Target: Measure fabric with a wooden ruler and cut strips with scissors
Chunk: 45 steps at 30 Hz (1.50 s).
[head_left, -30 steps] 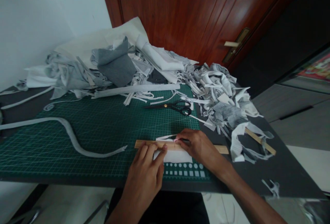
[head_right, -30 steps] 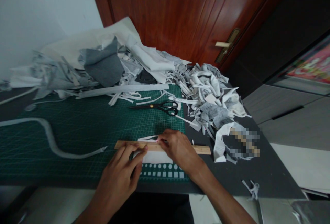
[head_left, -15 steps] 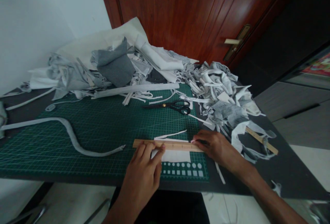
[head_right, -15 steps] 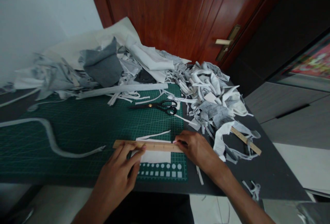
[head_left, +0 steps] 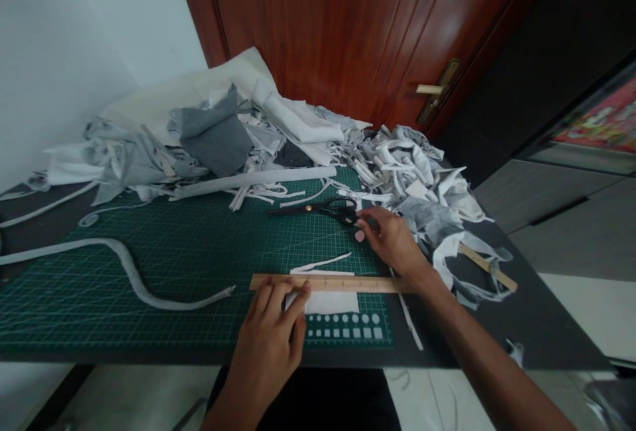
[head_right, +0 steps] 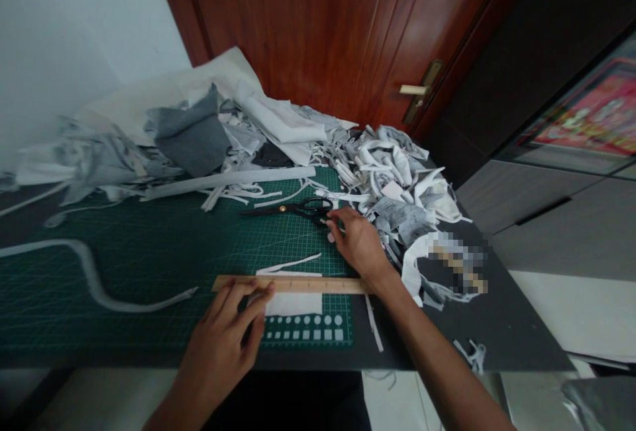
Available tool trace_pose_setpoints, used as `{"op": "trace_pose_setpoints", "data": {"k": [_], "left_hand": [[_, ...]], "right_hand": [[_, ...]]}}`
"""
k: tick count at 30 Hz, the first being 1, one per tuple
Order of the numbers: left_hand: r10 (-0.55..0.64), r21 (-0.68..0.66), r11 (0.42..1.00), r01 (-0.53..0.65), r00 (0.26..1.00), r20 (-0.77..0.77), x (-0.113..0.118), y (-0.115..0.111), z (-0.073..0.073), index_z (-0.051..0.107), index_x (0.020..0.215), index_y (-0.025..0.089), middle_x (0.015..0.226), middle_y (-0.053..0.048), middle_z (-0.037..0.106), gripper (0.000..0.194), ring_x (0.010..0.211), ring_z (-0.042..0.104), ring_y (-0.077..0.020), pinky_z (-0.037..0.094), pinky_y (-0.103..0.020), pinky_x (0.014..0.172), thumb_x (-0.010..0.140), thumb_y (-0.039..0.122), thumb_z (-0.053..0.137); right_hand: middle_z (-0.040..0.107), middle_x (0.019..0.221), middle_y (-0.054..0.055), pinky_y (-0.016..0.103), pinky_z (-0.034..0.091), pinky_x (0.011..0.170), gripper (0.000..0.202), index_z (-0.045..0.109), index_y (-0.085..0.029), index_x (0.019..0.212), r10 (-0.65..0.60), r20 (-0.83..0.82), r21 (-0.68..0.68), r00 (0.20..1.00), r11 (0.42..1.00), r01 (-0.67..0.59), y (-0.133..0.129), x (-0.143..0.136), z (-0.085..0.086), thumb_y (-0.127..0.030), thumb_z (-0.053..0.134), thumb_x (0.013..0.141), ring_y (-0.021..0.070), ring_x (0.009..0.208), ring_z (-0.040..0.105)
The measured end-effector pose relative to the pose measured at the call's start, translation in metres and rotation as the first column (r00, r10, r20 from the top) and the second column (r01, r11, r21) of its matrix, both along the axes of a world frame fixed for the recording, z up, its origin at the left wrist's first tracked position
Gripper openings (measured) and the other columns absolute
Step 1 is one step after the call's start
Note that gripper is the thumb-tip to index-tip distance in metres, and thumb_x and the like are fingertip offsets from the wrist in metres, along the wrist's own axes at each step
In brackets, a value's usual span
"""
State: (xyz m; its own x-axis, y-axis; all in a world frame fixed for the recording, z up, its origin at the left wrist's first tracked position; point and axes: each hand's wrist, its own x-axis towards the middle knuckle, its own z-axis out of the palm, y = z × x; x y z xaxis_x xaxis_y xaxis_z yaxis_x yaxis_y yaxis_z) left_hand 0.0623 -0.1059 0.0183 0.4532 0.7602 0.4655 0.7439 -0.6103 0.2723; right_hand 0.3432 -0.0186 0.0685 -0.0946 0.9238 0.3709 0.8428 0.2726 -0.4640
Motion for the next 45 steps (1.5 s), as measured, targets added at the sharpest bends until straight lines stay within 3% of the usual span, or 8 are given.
{"op": "trace_pose_setpoints", "data": {"k": [4, 6, 12, 21, 27, 35, 41, 45], "left_hand": [[0.002, 0.009, 1.000, -0.002, 1.000, 0.003, 0.000, 0.000, 0.000, 0.068, 0.128, 0.023, 0.119, -0.009, 0.066, 0.036, 0.119, 0.058, -0.0296, 0.053, -0.049, 0.104, 0.099, 0.014, 0.049], [0.006, 0.007, 1.000, -0.006, 1.000, 0.007, 0.000, 0.001, -0.001, 0.068, 0.127, 0.023, 0.118, -0.008, 0.066, 0.034, 0.117, 0.058, -0.0293, 0.054, -0.048, 0.101, 0.100, 0.015, 0.049], [0.003, -0.007, 1.000, -0.003, 1.000, 0.012, 0.000, 0.001, -0.001, 0.067, 0.129, 0.023, 0.118, -0.009, 0.064, 0.034, 0.114, 0.057, -0.0293, 0.052, -0.046, 0.096, 0.100, 0.015, 0.050], [-0.017, -0.031, 0.999, 0.017, 1.000, 0.000, 0.000, 0.007, 0.005, 0.069, 0.123, 0.021, 0.114, -0.009, 0.064, 0.029, 0.106, 0.057, -0.0271, 0.051, -0.044, 0.090, 0.102, 0.018, 0.050], [-0.017, -0.028, 0.999, 0.016, 0.999, -0.038, 0.002, 0.015, 0.011, 0.072, 0.113, 0.022, 0.107, -0.008, 0.063, 0.023, 0.100, 0.057, -0.0267, 0.050, -0.043, 0.087, 0.103, 0.022, 0.051], [-0.053, -0.222, 0.973, 0.060, 0.998, 0.039, 0.014, 0.041, 0.019, 0.064, 0.086, 0.019, 0.093, -0.004, 0.060, 0.018, 0.095, 0.060, -0.0233, 0.052, -0.039, 0.085, 0.102, 0.021, 0.056], [-0.070, -0.251, 0.962, 0.103, 0.988, 0.137, 0.020, 0.061, 0.014, 0.066, 0.117, 0.021, 0.112, -0.004, 0.067, 0.023, 0.107, 0.065, -0.0211, 0.054, -0.037, 0.095, 0.101, 0.013, 0.052], [-0.100, -0.315, 0.941, 0.123, 0.991, 0.088, 0.017, 0.068, 0.016, 0.070, 0.116, 0.023, 0.110, -0.003, 0.068, 0.024, 0.103, 0.068, -0.0194, 0.056, -0.032, 0.091, 0.102, 0.015, 0.052]], "right_hand": [[0.076, 0.101, 0.007, 0.032, 0.053, 0.084, 0.018, 0.076, -0.020, 0.104, 0.290, 0.053, -0.124, 0.956, 0.951, -0.281, -0.007, -0.016, 0.013, -0.022, 0.058, 0.103, 0.0205, 0.091, 0.071], [0.075, 0.098, 0.007, 0.032, 0.052, 0.085, 0.018, 0.077, -0.019, 0.100, 0.355, 0.077, -0.213, 0.932, 0.919, -0.332, -0.020, -0.025, 0.010, -0.019, 0.059, 0.103, 0.0205, 0.092, 0.071], [0.074, 0.102, 0.008, 0.033, 0.053, 0.086, 0.017, 0.078, -0.019, 0.104, 0.295, 0.109, -0.291, 0.949, 0.923, -0.253, -0.050, -0.051, -0.007, -0.013, 0.063, 0.100, 0.0229, 0.100, 0.070], [0.071, 0.094, 0.004, 0.031, 0.050, 0.083, 0.013, 0.073, -0.019, 0.091, 0.261, -0.019, -0.285, 0.965, 0.924, -0.256, -0.038, -0.050, -0.019, -0.009, 0.067, 0.094, 0.0192, 0.091, 0.068], [0.068, 0.095, 0.005, 0.032, 0.050, 0.086, 0.009, 0.068, -0.018, 0.094, 0.305, 0.074, -0.246, 0.950, 0.928, -0.279, -0.039, -0.051, -0.019, -0.015, 0.061, 0.098, 0.0199, 0.092, 0.065], [0.066, 0.097, 0.007, 0.037, 0.051, 0.089, 0.008, 0.063, -0.017, 0.098, 0.283, 0.050, -0.164, 0.958, 0.948, -0.271, -0.048, -0.056, -0.034, -0.013, 0.057, 0.099, 0.0222, 0.094, 0.064], [0.065, 0.099, 0.008, 0.041, 0.052, 0.092, 0.010, 0.061, -0.018, 0.100, 0.267, 0.014, -0.089, 0.964, 0.960, -0.265, -0.050, -0.057, -0.045, -0.010, 0.056, 0.098, 0.0241, 0.097, 0.062], [0.064, 0.101, 0.010, 0.042, 0.053, 0.093, 0.013, 0.061, -0.019, 0.102, 0.235, -0.035, -0.034, 0.971, 0.971, -0.237, -0.049, -0.057, -0.046, -0.008, 0.055, 0.097, 0.0254, 0.099, 0.061]]}}
